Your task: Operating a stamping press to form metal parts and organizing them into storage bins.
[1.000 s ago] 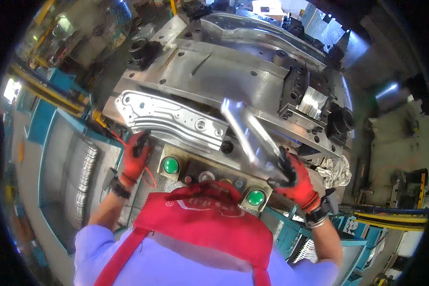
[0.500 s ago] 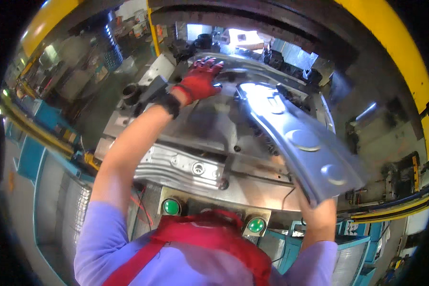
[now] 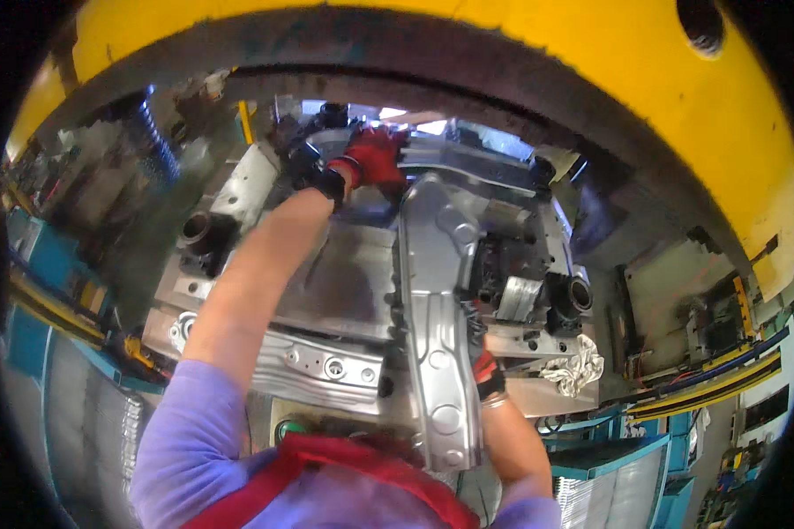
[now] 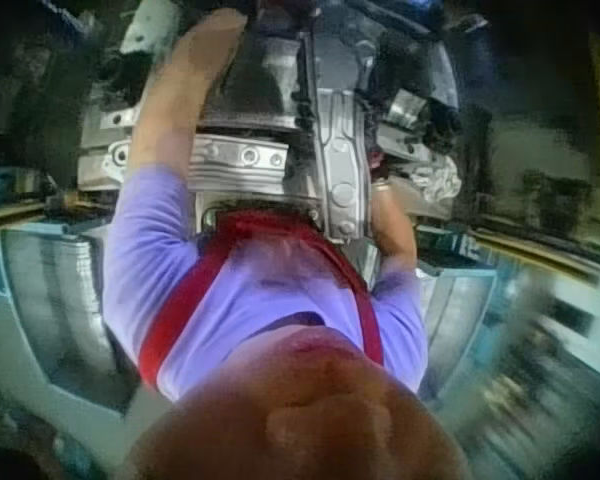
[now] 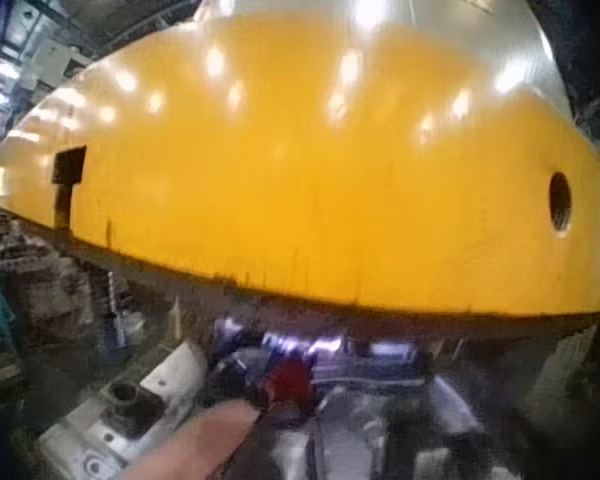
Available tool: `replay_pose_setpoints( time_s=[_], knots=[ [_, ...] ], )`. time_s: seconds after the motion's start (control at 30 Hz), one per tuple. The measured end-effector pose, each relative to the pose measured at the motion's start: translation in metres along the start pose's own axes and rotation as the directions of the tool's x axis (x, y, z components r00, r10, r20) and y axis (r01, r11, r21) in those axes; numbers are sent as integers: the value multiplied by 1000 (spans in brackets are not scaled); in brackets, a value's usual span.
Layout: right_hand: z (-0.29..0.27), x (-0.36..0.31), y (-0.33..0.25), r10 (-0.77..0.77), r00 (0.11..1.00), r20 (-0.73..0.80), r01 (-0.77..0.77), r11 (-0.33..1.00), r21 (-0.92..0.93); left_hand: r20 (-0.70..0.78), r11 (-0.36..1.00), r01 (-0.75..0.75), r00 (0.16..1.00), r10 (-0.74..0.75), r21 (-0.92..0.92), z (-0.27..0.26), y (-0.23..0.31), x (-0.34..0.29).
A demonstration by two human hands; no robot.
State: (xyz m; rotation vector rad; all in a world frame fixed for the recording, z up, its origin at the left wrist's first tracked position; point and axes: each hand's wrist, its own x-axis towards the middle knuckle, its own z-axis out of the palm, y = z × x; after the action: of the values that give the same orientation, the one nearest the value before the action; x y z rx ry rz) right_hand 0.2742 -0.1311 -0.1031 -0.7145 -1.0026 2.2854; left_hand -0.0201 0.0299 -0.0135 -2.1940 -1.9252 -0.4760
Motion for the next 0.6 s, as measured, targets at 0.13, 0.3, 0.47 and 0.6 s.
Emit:
replay_pose_setpoints(
  time_s=[0.13,0.3,0.47,0.6],
  knots=[
    [-23,-46,-1,-17,997,-78,12,998,-61,-406,986,-130,899,163,109,-33,-1,-58],
    [-67,-132,1,-93,974,-206,43,971,-235,-387,965,-211,885,257,157,-84,-14,-166],
    [-116,-191,22,-131,953,-274,-1,901,-435,-96,994,-111,989,110,-4,-95,-13,-296],
    [-155,-228,45,-175,959,-224,-30,722,-692,107,998,-21,994,28,-67,-77,-11,-354]
  ],
)
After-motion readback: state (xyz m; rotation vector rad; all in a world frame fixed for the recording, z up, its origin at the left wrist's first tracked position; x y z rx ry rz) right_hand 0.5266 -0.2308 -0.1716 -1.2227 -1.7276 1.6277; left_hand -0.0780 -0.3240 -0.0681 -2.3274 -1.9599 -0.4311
